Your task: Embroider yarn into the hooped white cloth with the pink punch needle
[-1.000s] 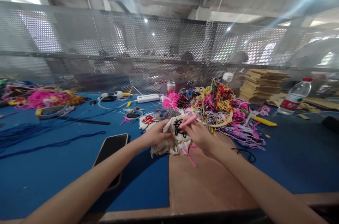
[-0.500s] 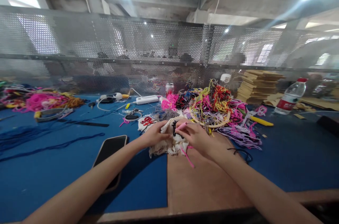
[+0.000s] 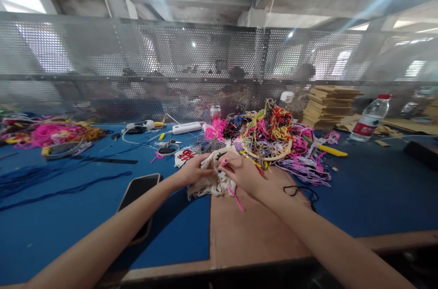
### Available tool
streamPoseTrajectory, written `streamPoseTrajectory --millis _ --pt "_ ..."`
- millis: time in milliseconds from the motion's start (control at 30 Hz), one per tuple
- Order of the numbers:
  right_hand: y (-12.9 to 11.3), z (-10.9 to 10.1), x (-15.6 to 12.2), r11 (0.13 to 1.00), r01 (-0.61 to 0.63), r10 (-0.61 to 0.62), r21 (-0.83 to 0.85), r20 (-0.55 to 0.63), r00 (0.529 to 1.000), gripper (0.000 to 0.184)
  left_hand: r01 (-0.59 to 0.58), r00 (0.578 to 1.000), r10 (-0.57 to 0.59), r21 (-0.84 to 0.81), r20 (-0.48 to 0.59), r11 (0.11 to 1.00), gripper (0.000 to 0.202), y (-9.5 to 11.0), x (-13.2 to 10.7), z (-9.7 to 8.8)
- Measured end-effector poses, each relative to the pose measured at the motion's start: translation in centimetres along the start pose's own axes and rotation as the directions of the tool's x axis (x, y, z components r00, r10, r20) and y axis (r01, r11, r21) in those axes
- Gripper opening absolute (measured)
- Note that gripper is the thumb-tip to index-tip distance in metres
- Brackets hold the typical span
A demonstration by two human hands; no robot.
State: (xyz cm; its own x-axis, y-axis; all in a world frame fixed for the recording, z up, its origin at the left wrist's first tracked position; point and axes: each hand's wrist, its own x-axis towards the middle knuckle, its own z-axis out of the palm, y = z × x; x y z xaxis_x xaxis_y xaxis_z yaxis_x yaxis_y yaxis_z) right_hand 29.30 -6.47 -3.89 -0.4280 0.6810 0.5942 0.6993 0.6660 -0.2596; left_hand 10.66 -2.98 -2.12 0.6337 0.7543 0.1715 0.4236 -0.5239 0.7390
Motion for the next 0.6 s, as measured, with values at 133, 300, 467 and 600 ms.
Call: streamPoseTrajectory --millis 133,300,467,600 --pt "0.26 0.18 0.09 0.999 0.005 -0.004 -0.04 0.017 1.0 0.017 0.039 0.998 -0.038 0.022 -0.051 0.999 0.036 0.17 -0.02 0.17" --pt "0.5 0.37 -0.33 0.987 -0.033 0.04 -0.159 0.039 0.998 0.03 0.022 0.999 -0.025 -0.069 -0.043 0.997 0.035 0.11 -0.16 0.44" --pt "-0.03 -0.16 -0.27 0.997 0.027 -0.022 -0.076 0.069 0.997 0.027 -0.005 0.999 0.001 -0.114 -0.032 0.993 0.037 -0.12 -0.14 0.66" --pt "0.15 -0.56 0.04 0.995 0.036 -0.041 0.096 0.049 0.998 0.021 -0.001 0.996 -0.004 -0.054 -0.089 0.999 0.035 -0.2 -0.19 0.94"
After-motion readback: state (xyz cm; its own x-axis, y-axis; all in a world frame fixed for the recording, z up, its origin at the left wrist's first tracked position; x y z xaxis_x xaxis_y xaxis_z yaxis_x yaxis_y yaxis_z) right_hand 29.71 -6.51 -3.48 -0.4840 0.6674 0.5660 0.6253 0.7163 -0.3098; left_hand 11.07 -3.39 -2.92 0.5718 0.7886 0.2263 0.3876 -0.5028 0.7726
